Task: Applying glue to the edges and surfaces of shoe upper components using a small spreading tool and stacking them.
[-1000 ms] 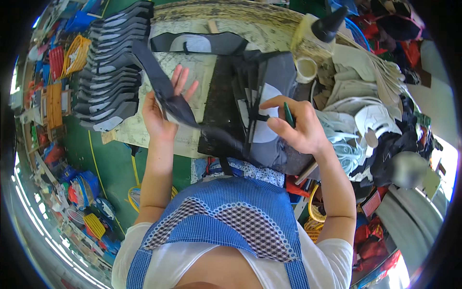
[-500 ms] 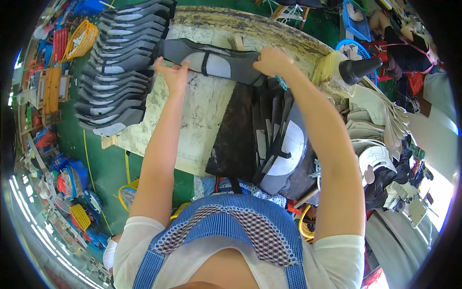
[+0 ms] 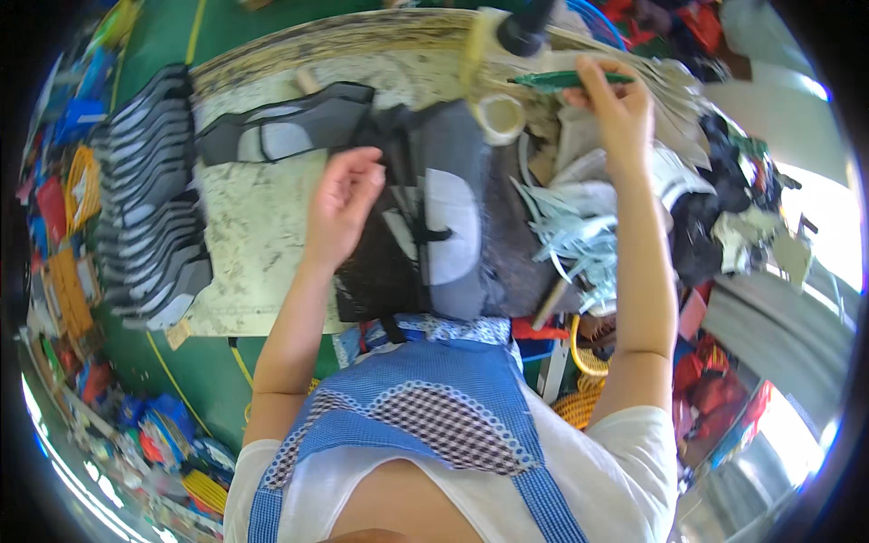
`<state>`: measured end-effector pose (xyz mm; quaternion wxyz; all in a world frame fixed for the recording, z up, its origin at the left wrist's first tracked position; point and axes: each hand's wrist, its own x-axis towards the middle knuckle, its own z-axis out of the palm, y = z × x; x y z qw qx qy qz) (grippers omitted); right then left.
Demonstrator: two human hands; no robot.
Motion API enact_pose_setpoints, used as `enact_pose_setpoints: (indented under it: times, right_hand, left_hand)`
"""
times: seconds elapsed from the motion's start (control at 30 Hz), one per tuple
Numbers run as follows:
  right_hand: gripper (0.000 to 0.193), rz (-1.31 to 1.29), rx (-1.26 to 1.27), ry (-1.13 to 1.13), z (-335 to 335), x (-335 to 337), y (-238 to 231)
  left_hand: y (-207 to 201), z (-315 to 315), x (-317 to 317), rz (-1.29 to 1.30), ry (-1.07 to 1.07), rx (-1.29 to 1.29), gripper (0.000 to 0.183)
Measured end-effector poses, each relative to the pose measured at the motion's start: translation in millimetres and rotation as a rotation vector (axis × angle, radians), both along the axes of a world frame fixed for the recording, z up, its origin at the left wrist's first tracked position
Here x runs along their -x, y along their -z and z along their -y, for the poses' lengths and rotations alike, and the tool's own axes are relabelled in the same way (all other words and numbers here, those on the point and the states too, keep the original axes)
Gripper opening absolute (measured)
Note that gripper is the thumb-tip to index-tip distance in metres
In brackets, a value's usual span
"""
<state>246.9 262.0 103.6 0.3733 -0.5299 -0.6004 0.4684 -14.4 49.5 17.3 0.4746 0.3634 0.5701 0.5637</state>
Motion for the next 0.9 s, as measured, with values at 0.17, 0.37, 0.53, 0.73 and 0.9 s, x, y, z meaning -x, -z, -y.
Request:
enact_pose_setpoints:
  times: [0.17, 0.37, 0.53, 0.73, 0.9]
  right_hand:
    - [0.032, 0.217, -0.005, 0.084, 41, -10, 53]
    - [0.043, 0.303, 0.166, 0.165, 20, -12, 82]
    - [0.038, -0.077, 0.59, -0.161, 60, -36, 52]
    - [0.033, 0.091, 0.119, -0.092, 89, 28, 51]
    - [0.031, 0.093, -0.125, -0.017, 99, 31, 74]
  left_hand:
    - [6, 2, -50, -0.422, 0.154, 0.095, 0.072]
    - [14, 8, -40, -0.102, 0.213, 0.309, 0.069]
    - [15, 17, -36, -0.087, 0.165, 0.339, 0.065]
    - [5, 11, -37, -0.092, 0.211, 0.355, 0.067]
    - [14, 4, -36, -0.034, 0.227, 0.433, 0.064]
